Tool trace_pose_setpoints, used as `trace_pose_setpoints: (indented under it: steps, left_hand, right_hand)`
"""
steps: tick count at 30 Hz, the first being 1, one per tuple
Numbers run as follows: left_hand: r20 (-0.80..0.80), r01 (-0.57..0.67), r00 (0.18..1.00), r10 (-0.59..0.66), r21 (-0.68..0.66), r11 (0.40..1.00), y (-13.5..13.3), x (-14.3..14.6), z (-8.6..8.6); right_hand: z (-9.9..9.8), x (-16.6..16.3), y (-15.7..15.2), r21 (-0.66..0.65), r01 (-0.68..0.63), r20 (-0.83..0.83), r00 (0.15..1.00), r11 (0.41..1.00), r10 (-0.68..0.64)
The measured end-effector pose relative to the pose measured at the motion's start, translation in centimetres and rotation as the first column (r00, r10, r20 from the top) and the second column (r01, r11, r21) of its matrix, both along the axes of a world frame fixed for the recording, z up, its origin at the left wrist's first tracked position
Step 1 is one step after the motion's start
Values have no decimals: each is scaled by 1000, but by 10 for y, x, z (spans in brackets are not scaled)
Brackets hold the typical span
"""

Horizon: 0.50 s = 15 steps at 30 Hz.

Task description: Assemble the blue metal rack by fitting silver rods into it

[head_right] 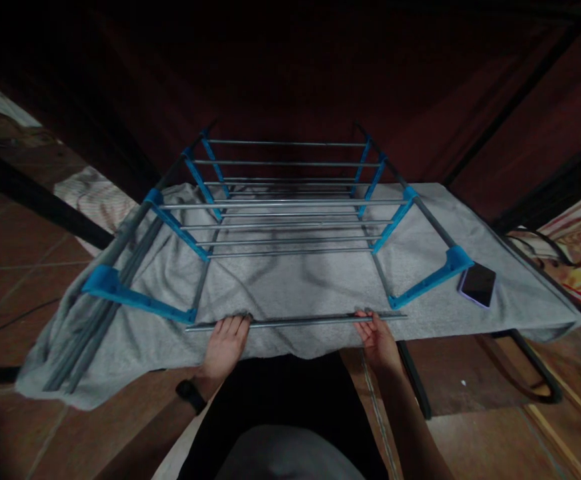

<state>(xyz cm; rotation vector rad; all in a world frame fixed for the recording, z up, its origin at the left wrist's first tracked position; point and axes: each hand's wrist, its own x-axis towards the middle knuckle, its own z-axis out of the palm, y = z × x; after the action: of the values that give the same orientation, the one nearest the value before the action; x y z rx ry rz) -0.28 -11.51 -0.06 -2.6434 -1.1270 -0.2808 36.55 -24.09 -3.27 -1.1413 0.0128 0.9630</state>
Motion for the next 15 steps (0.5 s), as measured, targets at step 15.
trace_pose_setpoints:
  steps: [15]
  left_hand:
    - [-46,-5,999,2,-67,998,-3,2,1]
  right_hand:
    - [4,3,-2,-10,-13,-51,999,1000,12]
